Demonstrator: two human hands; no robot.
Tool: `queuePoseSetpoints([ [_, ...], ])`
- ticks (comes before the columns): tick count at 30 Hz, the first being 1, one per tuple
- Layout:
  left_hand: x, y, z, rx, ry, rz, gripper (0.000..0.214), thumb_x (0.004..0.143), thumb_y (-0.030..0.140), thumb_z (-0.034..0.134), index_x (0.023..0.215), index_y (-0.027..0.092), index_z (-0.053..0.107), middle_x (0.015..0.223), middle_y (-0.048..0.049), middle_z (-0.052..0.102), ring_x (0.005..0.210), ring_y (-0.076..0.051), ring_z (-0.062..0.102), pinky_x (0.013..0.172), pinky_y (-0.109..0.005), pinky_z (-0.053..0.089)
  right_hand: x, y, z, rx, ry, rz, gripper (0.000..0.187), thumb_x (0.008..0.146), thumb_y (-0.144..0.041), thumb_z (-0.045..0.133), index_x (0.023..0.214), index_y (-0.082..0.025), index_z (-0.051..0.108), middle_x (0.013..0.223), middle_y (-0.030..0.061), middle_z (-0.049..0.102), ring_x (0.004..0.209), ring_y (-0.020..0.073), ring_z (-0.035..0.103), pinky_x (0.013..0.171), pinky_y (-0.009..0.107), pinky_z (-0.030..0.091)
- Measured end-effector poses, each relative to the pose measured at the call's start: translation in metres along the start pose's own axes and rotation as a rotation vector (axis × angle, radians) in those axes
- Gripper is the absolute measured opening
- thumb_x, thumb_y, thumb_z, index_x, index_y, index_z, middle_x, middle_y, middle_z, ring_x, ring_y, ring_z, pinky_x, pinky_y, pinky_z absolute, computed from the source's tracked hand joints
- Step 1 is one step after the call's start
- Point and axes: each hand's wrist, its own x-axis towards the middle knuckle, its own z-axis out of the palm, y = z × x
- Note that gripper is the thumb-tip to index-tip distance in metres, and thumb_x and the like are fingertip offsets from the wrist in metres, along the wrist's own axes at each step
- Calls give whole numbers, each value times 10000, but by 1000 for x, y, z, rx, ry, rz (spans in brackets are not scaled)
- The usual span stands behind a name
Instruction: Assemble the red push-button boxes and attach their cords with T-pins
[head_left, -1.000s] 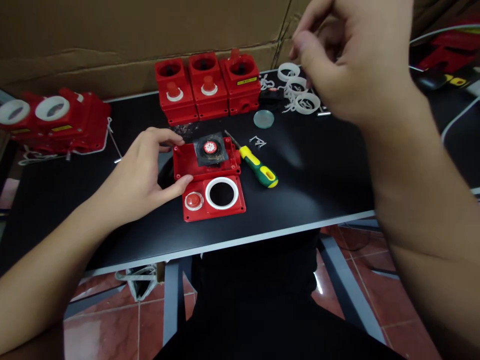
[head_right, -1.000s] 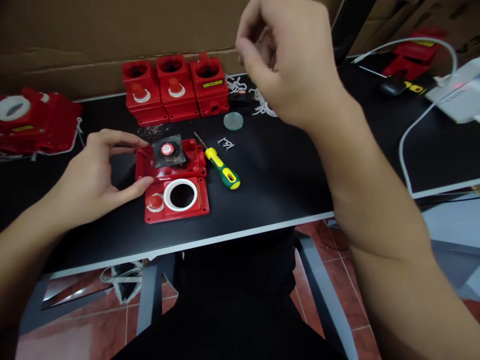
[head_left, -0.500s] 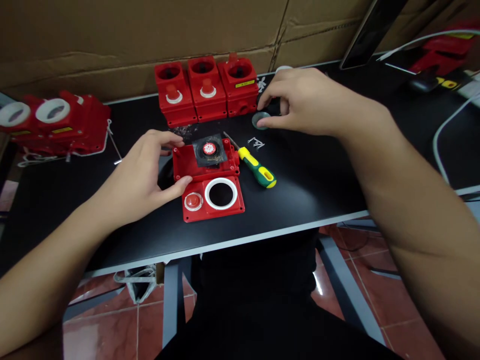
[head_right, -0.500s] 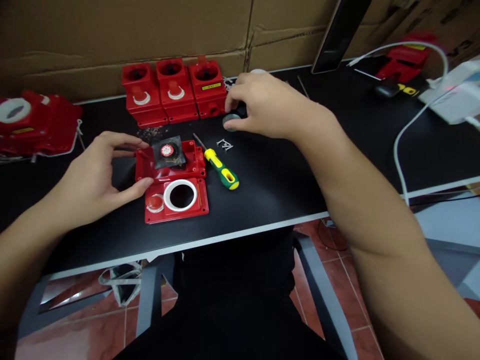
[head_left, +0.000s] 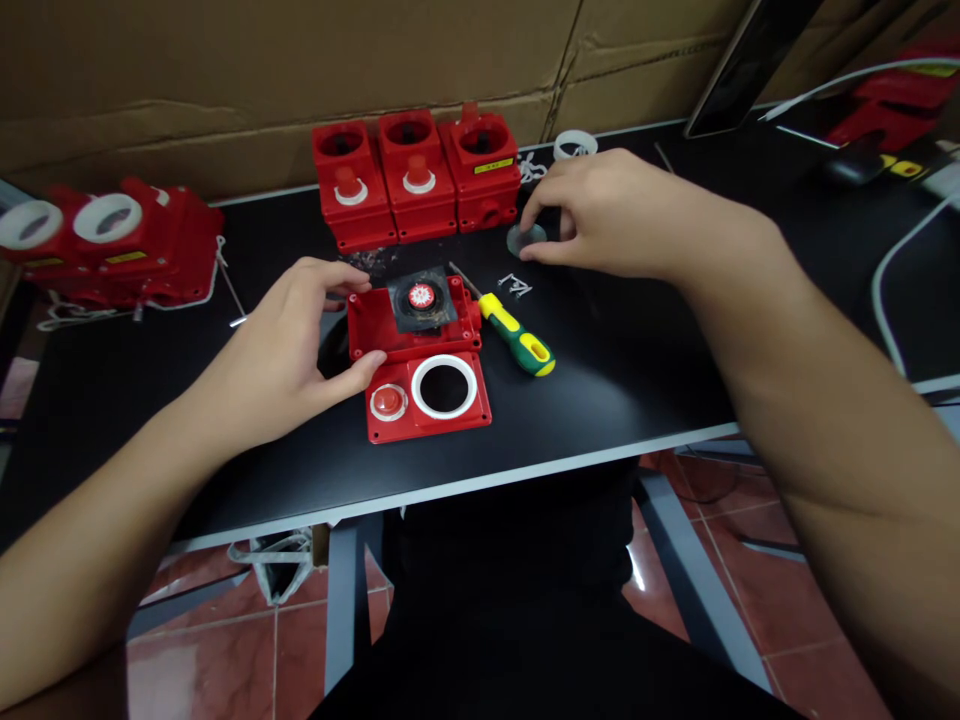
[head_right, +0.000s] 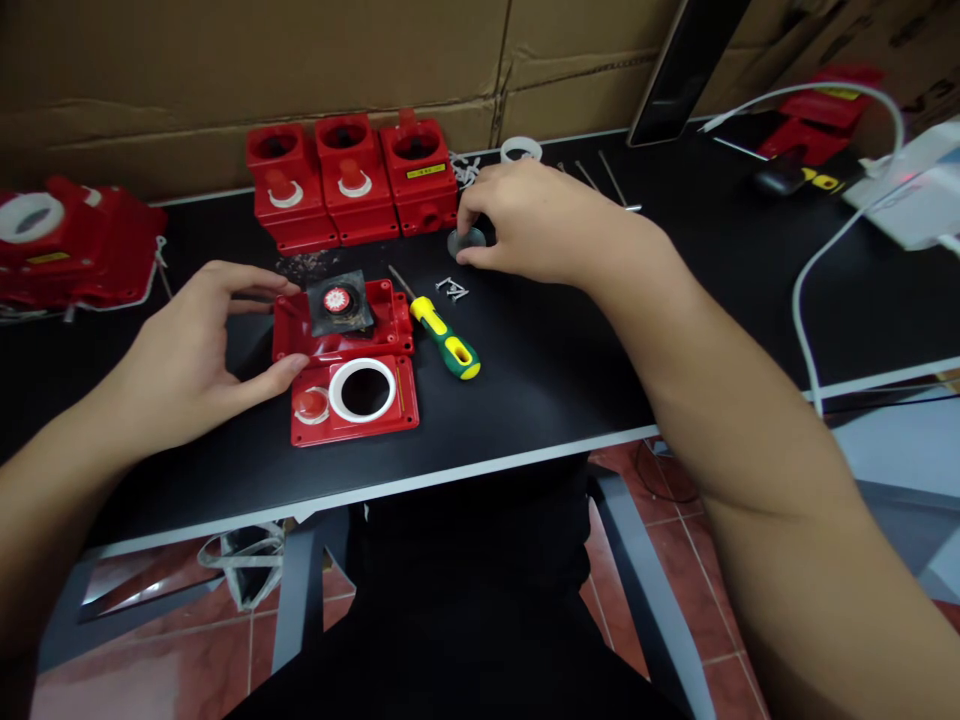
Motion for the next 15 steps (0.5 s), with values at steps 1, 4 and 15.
queuePoseSetpoints([
  [1, 0, 0, 0, 1, -2, 5, 604, 1226, 626, 771, 1665, 230, 648, 1680, -177, 784, 1504, -402, 831, 1350, -652, 753, 0, -1, 0, 14, -15, 0, 157, 1112, -451, 989, 1121, -308, 926, 1124, 31, 914, 742, 197, 629, 738, 428, 522],
  [4, 0, 1, -1, 4, -5, 21, 603, 1234, 615, 769, 1665, 212, 646, 1668, -187, 782, 1514, -400, 826, 1354, -641, 748, 2, 1, 0, 43, -55, -6, 164, 1128, -441, 977, 1148, -287, 926, 1107, 35, 913, 744, 173, 625, 771, 412, 539],
  [15, 0, 0, 0, 14, -12, 8, 610, 1225, 633, 758, 1665, 225, 648, 1677, -183, 774, 1490, -408, 823, 1337, -639, 747, 12, -50, -26, 12, 55, 7, 103, 1082, -370, 928, 1097, -307, 848, 1061, 52, 872, 716, 205, 662, 839, 472, 607],
])
